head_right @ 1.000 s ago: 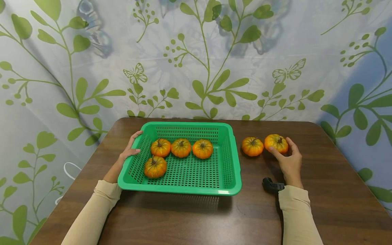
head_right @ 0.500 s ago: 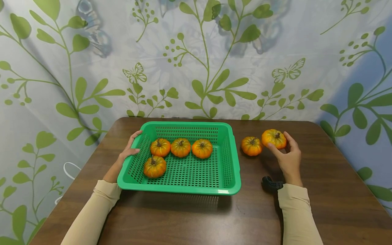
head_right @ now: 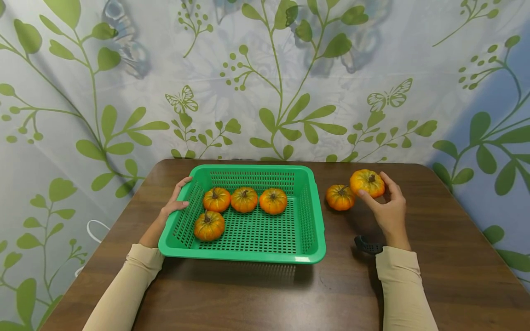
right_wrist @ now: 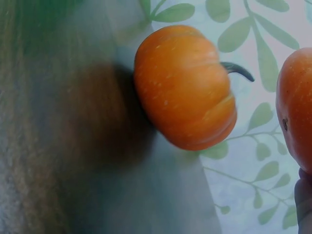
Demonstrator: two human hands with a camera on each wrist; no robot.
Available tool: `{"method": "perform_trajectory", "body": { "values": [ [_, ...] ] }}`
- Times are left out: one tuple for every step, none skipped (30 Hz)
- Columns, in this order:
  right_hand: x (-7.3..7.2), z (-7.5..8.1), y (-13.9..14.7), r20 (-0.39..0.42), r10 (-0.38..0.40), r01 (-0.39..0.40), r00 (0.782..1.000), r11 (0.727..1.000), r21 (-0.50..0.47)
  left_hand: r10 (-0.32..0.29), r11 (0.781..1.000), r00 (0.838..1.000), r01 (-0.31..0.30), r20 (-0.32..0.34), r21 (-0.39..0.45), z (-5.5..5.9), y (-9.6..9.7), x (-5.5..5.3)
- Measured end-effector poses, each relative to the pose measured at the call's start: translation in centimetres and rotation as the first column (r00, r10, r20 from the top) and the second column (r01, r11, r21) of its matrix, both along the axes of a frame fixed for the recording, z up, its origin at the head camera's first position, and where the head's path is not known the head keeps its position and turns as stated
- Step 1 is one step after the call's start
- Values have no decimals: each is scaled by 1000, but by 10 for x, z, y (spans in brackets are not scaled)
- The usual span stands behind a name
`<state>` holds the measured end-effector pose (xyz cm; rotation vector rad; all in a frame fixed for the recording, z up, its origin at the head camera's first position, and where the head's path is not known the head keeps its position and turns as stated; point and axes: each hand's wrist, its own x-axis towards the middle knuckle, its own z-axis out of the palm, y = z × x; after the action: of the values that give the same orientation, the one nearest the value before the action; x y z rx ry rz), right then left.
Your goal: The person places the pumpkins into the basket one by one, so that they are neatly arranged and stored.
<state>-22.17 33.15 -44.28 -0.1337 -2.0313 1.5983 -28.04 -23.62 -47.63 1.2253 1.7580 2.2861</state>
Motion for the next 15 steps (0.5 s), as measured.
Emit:
{"method": "perform_trajectory", "body": {
  "values": [
    [0, 1, -1, -3, -2, 2, 1000, 1000, 19, -6, 1000, 1000, 6, -6, 1, 0, 0, -1],
    [0, 2, -1, -5, -3, 3, 1000, 1000, 30, -10, 1000, 1000, 10, -9, 5, -1, -1, -1],
    [1, 3, -2, -7, 0, 0, 1000, 999, 41, -13, 1000, 1000, 13, -14, 6, -1, -1, -1],
    [1, 4, -2, -7, 2, -2, 1000, 999, 49, -16, 1000, 1000, 16, -20, 8, -2, -1, -2],
    [2, 5, -3, -7, 5, -5, 1000, 998, 60, -14, 1000, 1000, 14, -22, 7, -3, -1, -3],
    [2, 6, -4, -7, 9, -8, 1000, 998, 70, -14, 1000, 1000, 14, -25, 7, -6, -2, -5],
    [2, 7, -5, -6, 12, -11, 1000, 997, 78, -21, 1000, 999, 21, -27, 15, -11, -4, -10],
    [3, 8, -6, -6, 16, -15, 1000, 996, 87, -33, 999, 998, 35, -46, 28, -22, -8, -20],
    [3, 10, -7, -7, 20, -19, 1000, 995, 99, -38, 999, 998, 39, -49, 26, -32, -12, -28],
    [4, 11, -7, -8, 24, -23, 1000, 994, 107, -45, 998, 997, 47, -66, 29, -48, -19, -42],
    [4, 12, -8, -10, 29, -28, 1000, 993, 116, -49, 998, 996, 51, -73, 28, -65, -27, -55],
    [4, 13, -8, -12, 33, -31, 999, 992, 125, -58, 998, 995, 61, -84, 29, -82, -35, -70],
    [4, 14, -9, -16, 38, -36, 999, 990, 133, -69, 997, 993, 73, -97, 29, -100, -43, -85],
    [4, 15, -9, -20, 44, -40, 999, 989, 141, -73, 997, 992, 75, -107, 20, -117, -51, -98],
    [4, 16, -10, -25, 49, -45, 998, 988, 150, -74, 997, 991, 75, -110, 11, -130, -58, -109]
  ]
}}
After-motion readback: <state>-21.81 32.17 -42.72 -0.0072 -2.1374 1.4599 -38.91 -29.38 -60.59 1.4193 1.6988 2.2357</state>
